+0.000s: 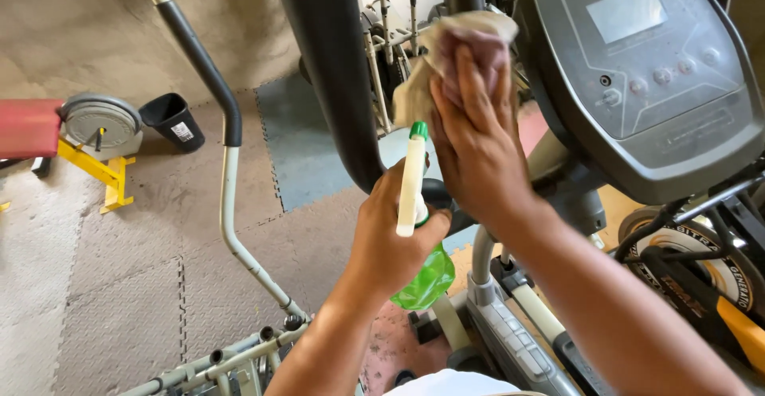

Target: Cleaning gym equipment using a spray bottle and a cloth.

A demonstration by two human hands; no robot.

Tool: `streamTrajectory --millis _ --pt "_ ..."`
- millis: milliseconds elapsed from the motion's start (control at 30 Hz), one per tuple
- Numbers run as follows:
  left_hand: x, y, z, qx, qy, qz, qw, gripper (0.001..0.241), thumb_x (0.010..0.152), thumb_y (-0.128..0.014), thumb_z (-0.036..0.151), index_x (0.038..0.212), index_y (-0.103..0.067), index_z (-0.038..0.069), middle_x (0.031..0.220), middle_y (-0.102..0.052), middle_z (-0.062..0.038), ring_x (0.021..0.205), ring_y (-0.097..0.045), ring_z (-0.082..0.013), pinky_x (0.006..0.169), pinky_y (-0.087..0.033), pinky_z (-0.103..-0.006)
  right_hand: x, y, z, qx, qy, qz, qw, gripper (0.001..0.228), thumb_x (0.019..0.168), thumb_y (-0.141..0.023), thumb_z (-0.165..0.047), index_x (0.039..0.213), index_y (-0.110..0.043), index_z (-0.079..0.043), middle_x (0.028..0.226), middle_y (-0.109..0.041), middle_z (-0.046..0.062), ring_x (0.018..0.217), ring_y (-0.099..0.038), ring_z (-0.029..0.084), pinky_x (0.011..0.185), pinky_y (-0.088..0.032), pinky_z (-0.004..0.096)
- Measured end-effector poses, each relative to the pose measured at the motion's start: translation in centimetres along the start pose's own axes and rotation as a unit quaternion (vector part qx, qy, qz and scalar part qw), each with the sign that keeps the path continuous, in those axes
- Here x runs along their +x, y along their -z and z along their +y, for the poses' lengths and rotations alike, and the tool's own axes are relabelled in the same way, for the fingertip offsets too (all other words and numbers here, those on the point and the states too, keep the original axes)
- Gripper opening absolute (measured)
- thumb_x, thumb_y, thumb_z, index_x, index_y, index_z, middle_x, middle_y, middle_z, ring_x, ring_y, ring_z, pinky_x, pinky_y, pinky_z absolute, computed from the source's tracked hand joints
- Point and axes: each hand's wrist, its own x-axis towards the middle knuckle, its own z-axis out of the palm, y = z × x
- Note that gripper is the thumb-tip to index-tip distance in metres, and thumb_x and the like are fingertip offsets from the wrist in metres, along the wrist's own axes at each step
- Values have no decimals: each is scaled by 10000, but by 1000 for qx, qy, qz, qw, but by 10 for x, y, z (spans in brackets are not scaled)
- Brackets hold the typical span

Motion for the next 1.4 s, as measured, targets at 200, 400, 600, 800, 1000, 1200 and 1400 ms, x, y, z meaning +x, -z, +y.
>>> streamTrajectory --millis 200,400,600,800,1000,1200,1400 --pt "-4 12 7 -49 47 -24 997 613 756 -755 129 1341 -592 46 954 -708 -124 815 -735 -255 788 -580 -363 68 -14 25 -107 40 -40 993 459 1140 -611 -130 1579 -534 -18 1747 -192 164 1567 -111 562 1342 -241 595" --pt "-7 14 0 -23 10 -39 999 536 792 -763 139 1286 -594 22 949 -652 -116 825 -692 -249 777 -564 -385 109 -16 21 -16 31 -14 999 366 1135 -593 -129 1480 -576 -8 1534 -352 198 1381 -307 487 1172 -366 551" --pt "-7 11 -6 -20 7 -48 999 593 798 -743 150 1349 -566 19 1018 -661 -118 836 -688 -246 794 -569 -384 105 -27 37 70 -8 8 997 267 1169 -585 -139 1399 -569 -7 1325 -434 149 1179 -397 376 1011 -399 470" --pt "-5 3 -12 -22 30 -68 997 625 804 -769 162 1372 -563 5 1079 -665 -139 892 -691 -242 808 -559 -379 95 -36 50 150 -42 27 987 187 1202 -576 -150 1319 -561 -5 1116 -517 103 977 -490 267 849 -433 390" --pt "2 -10 -17 -19 10 -42 999 681 780 -781 154 1405 -556 0 1107 -682 -148 921 -702 -247 833 -575 -375 78 -38 68 218 -84 53 971 158 1236 -569 -161 1238 -554 -4 907 -602 59 775 -585 162 687 -470 311" --pt "9 -19 -23 24 -14 -17 999 632 759 -798 160 1340 -600 9 1069 -698 -167 923 -692 -308 847 -561 -392 15 -25 49 311 -136 47 940 508 1269 -530 -146 1642 -196 -57 824 -632 56 645 -532 98 576 -448 253" --pt "7 -21 -31 5 -54 -16 998 616 768 -795 155 1334 -600 13 1118 -703 -169 1009 -681 -338 901 -548 -410 -62 -9 35 114 -98 26 988 652 1146 -571 -128 1635 -151 -28 1262 -607 242 1026 -640 307 851 -552 399"
